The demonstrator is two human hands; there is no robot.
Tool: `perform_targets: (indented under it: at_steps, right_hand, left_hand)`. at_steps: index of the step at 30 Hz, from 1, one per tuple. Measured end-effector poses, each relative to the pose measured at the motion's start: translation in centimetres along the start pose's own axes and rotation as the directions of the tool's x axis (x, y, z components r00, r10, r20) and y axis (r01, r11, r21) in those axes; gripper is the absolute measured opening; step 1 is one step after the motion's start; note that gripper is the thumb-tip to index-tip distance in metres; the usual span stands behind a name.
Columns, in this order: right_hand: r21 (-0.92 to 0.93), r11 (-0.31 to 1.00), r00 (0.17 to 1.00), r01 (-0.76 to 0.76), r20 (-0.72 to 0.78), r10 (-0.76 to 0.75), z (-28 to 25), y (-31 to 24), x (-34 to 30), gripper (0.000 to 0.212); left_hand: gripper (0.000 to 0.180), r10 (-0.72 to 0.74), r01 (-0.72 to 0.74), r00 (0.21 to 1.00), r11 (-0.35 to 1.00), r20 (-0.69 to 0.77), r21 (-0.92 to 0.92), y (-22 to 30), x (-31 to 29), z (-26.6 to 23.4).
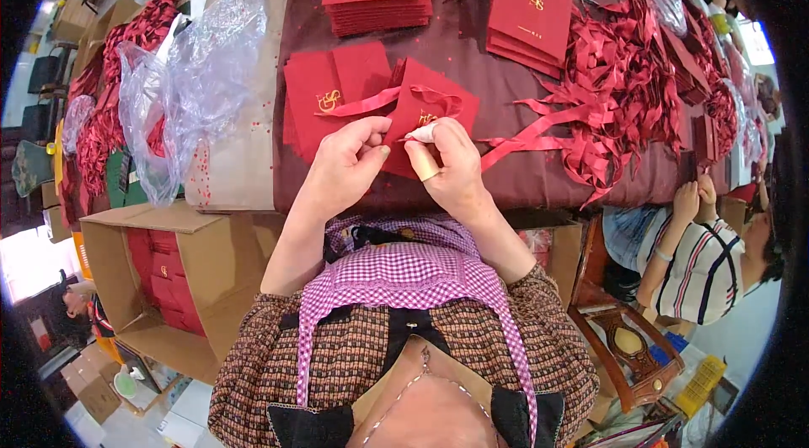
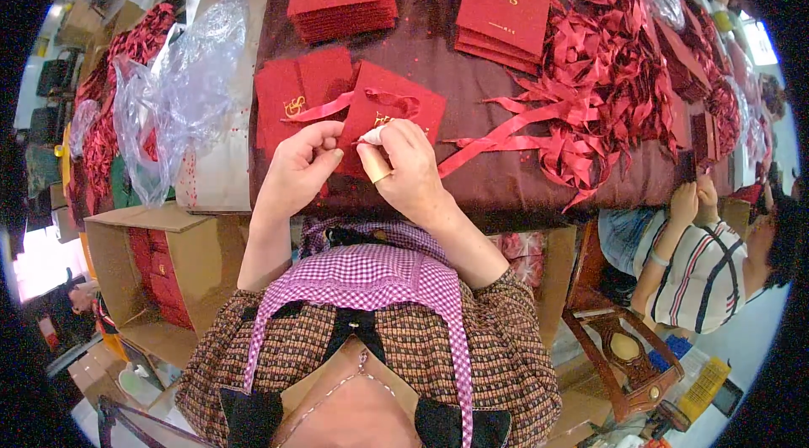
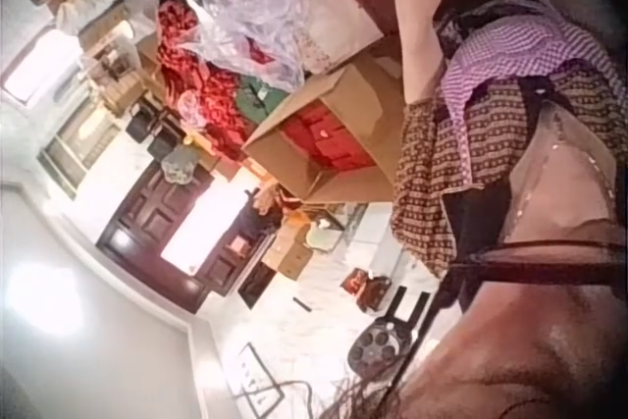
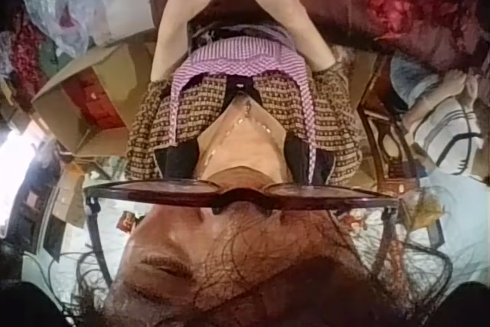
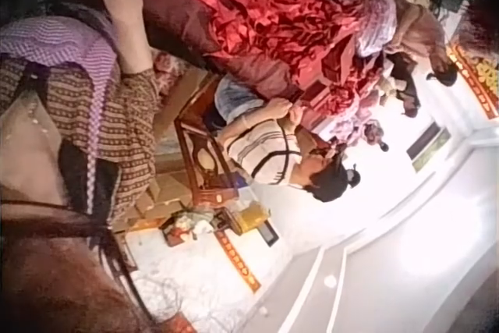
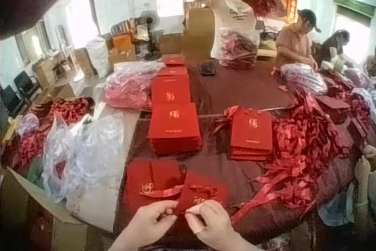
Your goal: The person ties red ribbons onto small red gift bags by hand in an assembly line setting.
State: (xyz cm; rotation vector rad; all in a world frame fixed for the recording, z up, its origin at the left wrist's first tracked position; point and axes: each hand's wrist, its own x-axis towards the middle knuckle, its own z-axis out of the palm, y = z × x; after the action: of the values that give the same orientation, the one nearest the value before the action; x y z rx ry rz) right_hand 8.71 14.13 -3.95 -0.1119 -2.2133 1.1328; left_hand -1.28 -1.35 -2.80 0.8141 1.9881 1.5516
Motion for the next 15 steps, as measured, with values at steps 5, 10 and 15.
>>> perform_targets:
  at_steps: [5,10,15]
  right_hand:
    - [-0.061,0.993,0.993,0.104,-0.043,-0.106,0.2,0.1,0.1,0.016]
    - [-0.223,0.949,0.972,0.222,-0.022,-0.232,0.2,-0.5,0.3,0.018]
    - [-0.307,0.923,0.97,0.232,0.006,-0.242,0.3,-1.1,0.3,0.019]
  left_hand:
    - [0.031,0.023,-0.023,1.0,0.999,-0.007,0.048,1.1,0.1,0.0]
    - [0.03,0.026,-0.026,1.0,0.995,-0.006,0.094,1.4,-0.1,0.3]
    - [0.029,0.177,-0.155,0.98,0.966,-0.092,0.205,1.4,-0.3,0.9]
